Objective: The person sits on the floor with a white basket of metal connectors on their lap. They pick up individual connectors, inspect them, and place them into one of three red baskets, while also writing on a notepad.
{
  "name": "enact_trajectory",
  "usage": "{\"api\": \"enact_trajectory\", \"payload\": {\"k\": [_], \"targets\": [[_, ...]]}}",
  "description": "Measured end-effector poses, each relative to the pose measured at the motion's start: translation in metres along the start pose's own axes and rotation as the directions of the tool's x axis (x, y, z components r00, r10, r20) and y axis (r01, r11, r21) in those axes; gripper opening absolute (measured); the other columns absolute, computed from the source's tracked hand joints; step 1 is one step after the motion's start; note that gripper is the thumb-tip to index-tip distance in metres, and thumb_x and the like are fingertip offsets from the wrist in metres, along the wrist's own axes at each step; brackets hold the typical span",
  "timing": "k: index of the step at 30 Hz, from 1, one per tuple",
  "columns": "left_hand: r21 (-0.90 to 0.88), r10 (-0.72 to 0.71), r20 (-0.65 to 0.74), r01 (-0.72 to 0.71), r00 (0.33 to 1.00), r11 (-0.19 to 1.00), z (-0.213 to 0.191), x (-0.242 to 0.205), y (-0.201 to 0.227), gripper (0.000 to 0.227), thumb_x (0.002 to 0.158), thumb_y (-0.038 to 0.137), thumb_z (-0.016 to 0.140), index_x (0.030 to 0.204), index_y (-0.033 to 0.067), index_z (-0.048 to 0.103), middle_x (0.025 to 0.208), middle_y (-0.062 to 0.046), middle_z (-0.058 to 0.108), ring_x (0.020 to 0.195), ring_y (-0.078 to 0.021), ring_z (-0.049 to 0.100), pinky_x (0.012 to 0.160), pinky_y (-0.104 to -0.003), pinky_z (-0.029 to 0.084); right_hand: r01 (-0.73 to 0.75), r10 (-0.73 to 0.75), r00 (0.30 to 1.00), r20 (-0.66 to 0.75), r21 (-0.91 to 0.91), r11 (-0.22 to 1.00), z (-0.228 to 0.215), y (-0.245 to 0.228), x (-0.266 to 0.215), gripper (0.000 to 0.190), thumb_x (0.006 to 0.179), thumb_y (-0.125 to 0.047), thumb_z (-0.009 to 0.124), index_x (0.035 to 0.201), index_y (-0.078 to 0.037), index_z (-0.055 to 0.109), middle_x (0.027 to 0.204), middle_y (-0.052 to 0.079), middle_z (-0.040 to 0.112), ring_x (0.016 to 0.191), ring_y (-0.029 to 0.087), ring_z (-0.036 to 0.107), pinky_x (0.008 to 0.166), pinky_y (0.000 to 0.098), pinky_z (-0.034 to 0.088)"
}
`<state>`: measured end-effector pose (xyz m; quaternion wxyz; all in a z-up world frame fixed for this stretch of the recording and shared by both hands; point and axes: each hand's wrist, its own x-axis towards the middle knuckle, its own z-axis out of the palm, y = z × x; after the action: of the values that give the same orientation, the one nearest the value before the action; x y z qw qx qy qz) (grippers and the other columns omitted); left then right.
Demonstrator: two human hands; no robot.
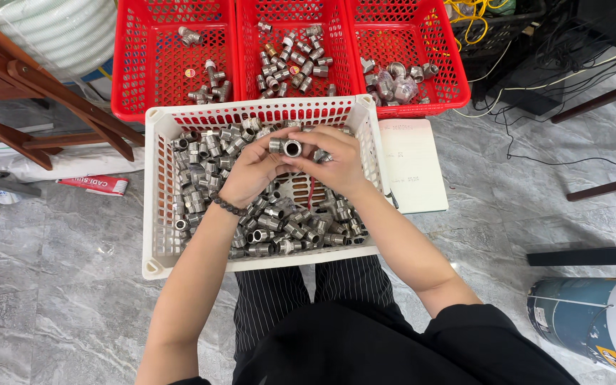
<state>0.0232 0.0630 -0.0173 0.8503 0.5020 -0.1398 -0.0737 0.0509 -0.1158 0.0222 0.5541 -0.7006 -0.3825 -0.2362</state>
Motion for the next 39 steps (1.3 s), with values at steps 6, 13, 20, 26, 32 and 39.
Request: {"api": "enact_trajectory", "payload": {"k": [6, 13, 20, 26, 32, 39], "targets": [[0.303, 0.219, -0.117, -0.176, 0.969, 0.937, -0.010, 0.000, 0.009, 0.038, 0.105, 0.000, 0.051, 0.143, 0.0004, 0.054, 0.120, -0.021, 0.065, 0.100, -0.0232, 0.068, 0.085, -0.033, 0.062, -0.136, 0.135, 0.991, 0.015, 0.096, 0.986, -0.010, 0.011, 0.001, 0.033, 0.085, -0.007, 0.085, 0.117, -0.004, 0.076, 0.089, 0.015, 0.074, 0.075, 0.023, 0.071, 0.070, 0.0347, 0.060], [0.614, 0.546, -0.140, -0.360, 0.826, 0.702, 0.001, -0.007, 0.018, 0.031, 0.104, 0.008, 0.064, 0.133, -0.0025, 0.060, 0.111, -0.019, 0.066, 0.093, -0.0251, 0.072, 0.082, -0.038, 0.059, -0.322, 0.320, 0.946, 0.054, 0.292, 0.901, -0.008, 0.045, -0.012, 0.030, 0.096, -0.004, 0.072, 0.125, 0.002, 0.070, 0.100, 0.015, 0.071, 0.088, 0.021, 0.074, 0.074, 0.0303, 0.063], [0.838, 0.772, 0.057, -0.450, 0.633, 0.307, 0.000, -0.006, 0.010, 0.038, 0.096, 0.030, 0.078, 0.123, 0.0037, 0.071, 0.102, -0.013, 0.069, 0.083, -0.0221, 0.065, 0.075, -0.032, 0.054, -0.420, 0.305, 0.900, 0.312, 0.428, 0.800, 0.008, 0.022, -0.003, 0.037, 0.105, -0.007, 0.055, 0.142, -0.001, 0.058, 0.110, 0.019, 0.070, 0.093, 0.021, 0.069, 0.075, 0.0305, 0.062], [0.850, 0.821, 0.227, -0.518, 0.524, 0.095, 0.007, -0.008, 0.015, 0.035, 0.083, 0.016, 0.089, 0.112, 0.0020, 0.076, 0.097, -0.006, 0.066, 0.078, -0.0183, 0.066, 0.066, -0.029, 0.059, -0.501, 0.324, 0.848, 0.420, 0.435, 0.748, 0.011, 0.024, 0.000, 0.041, 0.103, 0.004, 0.045, 0.143, 0.002, 0.054, 0.110, 0.021, 0.071, 0.077, 0.013, 0.064, 0.068, 0.0233, 0.057], [0.822, 0.775, 0.101, -0.491, 0.624, 0.288, 0.011, -0.008, 0.028, 0.029, 0.098, 0.015, 0.074, 0.125, 0.0045, 0.070, 0.111, -0.016, 0.070, 0.100, -0.0315, 0.071, 0.082, -0.041, 0.060, -0.340, 0.332, 0.937, 0.107, 0.490, 0.803, -0.010, 0.064, -0.012, 0.037, 0.098, -0.004, 0.067, 0.134, 0.003, 0.062, 0.101, 0.014, 0.072, 0.084, 0.014, 0.068, 0.076, 0.0286, 0.060], [0.748, 0.648, -0.082, -0.383, 0.757, 0.542, 0.010, -0.011, 0.025, 0.030, 0.104, 0.019, 0.067, 0.127, 0.0004, 0.068, 0.102, -0.020, 0.070, 0.087, -0.0292, 0.072, 0.076, -0.041, 0.061, -0.274, 0.316, 0.949, -0.005, 0.484, 0.831, -0.012, 0.073, -0.020, 0.030, 0.085, -0.006, 0.085, 0.107, 0.009, 0.072, 0.080, 0.011, 0.064, 0.076, 0.014, 0.067, 0.070, 0.0288, 0.062]]}}
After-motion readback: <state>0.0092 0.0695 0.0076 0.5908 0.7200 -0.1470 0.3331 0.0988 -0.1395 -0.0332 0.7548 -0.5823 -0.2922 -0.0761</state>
